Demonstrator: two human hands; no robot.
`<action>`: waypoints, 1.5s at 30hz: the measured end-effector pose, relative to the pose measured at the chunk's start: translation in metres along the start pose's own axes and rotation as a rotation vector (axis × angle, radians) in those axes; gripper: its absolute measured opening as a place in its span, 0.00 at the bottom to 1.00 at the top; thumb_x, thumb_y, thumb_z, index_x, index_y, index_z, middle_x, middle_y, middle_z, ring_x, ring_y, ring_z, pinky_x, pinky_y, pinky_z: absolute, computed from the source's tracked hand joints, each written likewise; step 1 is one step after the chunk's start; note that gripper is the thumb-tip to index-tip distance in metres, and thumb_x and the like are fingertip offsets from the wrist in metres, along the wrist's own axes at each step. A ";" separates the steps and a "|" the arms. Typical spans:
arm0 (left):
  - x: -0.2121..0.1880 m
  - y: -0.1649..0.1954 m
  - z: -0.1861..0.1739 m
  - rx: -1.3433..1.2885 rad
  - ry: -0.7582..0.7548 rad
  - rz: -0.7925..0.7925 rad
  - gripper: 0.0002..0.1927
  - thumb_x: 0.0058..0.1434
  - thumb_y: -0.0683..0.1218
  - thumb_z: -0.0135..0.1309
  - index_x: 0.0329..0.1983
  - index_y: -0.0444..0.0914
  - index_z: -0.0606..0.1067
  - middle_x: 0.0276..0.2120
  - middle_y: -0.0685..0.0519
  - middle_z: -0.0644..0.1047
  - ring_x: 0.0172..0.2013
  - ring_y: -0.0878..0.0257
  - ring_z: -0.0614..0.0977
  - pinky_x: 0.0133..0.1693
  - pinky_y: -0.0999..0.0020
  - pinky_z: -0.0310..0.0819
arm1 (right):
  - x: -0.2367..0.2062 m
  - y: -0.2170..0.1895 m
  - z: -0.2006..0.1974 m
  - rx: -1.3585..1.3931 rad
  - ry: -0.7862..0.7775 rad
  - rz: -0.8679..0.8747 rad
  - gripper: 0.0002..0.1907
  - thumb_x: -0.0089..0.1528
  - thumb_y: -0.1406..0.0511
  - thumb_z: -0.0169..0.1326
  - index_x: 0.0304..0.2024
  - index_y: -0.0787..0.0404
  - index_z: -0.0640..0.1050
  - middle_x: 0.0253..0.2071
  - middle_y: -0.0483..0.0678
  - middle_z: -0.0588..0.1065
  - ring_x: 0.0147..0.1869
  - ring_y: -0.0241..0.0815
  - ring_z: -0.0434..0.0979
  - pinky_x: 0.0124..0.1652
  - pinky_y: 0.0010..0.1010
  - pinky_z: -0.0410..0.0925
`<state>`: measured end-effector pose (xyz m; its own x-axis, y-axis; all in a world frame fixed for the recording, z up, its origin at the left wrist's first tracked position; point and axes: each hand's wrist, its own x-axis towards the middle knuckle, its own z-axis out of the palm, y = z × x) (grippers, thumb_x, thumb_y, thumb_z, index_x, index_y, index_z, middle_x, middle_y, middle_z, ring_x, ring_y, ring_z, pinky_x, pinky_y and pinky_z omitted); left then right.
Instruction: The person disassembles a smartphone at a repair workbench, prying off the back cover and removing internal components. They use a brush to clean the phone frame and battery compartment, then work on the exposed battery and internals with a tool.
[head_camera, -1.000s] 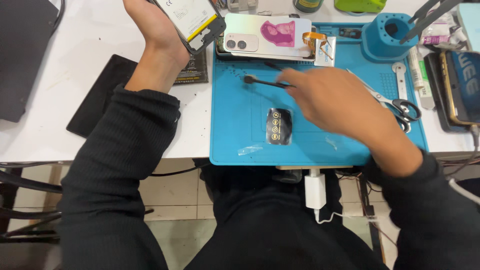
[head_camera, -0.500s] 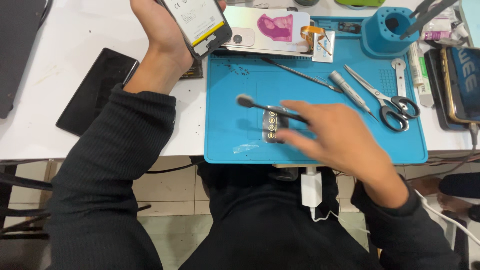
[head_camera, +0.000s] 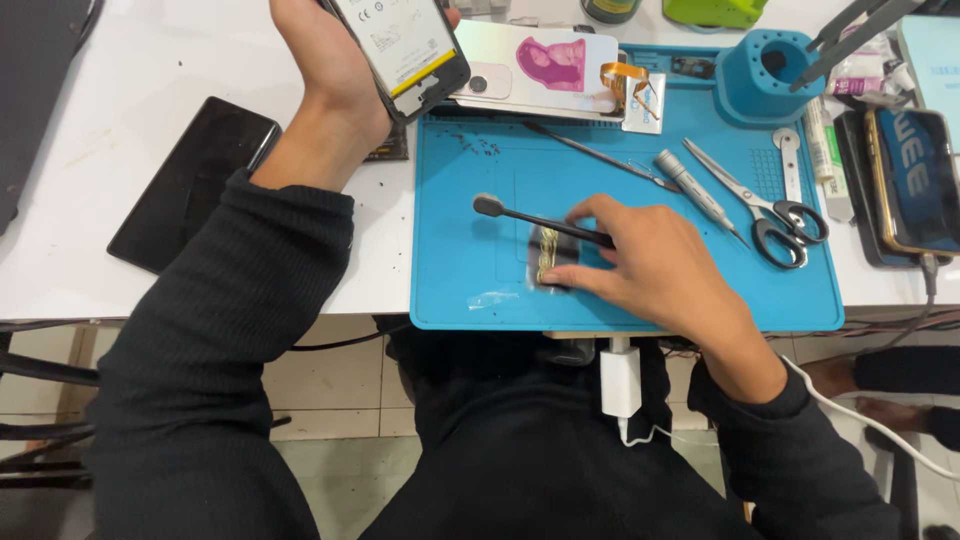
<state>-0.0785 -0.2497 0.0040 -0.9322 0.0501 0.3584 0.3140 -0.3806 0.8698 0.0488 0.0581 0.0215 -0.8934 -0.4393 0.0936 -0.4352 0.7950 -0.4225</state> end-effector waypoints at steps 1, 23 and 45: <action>0.001 0.000 0.000 -0.023 0.008 0.003 0.46 0.64 0.69 0.15 0.51 0.32 0.75 0.43 0.37 0.83 0.44 0.49 0.89 0.45 0.59 0.87 | 0.000 0.001 0.001 0.016 -0.004 0.030 0.31 0.48 0.48 0.70 0.43 0.62 0.79 0.24 0.52 0.79 0.30 0.48 0.81 0.29 0.36 0.70; 0.002 -0.020 0.005 -0.133 0.013 -0.128 0.44 0.64 0.69 0.20 0.57 0.31 0.71 0.48 0.36 0.81 0.48 0.46 0.88 0.49 0.52 0.88 | -0.050 -0.012 -0.047 -0.042 -0.168 0.203 0.19 0.63 0.63 0.57 0.56 0.41 0.81 0.26 0.52 0.77 0.24 0.51 0.74 0.28 0.41 0.67; 0.008 0.013 0.080 -0.256 -0.128 -0.105 0.48 0.67 0.78 0.26 0.62 0.35 0.72 0.52 0.45 0.77 0.53 0.54 0.81 0.57 0.54 0.80 | -0.005 0.034 -0.014 -0.133 0.264 -0.129 0.21 0.59 0.69 0.57 0.55 0.56 0.79 0.36 0.52 0.74 0.38 0.53 0.76 0.34 0.44 0.68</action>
<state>-0.0677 -0.1805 0.0452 -0.9218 0.2110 0.3253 0.1468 -0.5865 0.7965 0.0366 0.0929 0.0198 -0.8204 -0.4298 0.3770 -0.5418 0.7951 -0.2725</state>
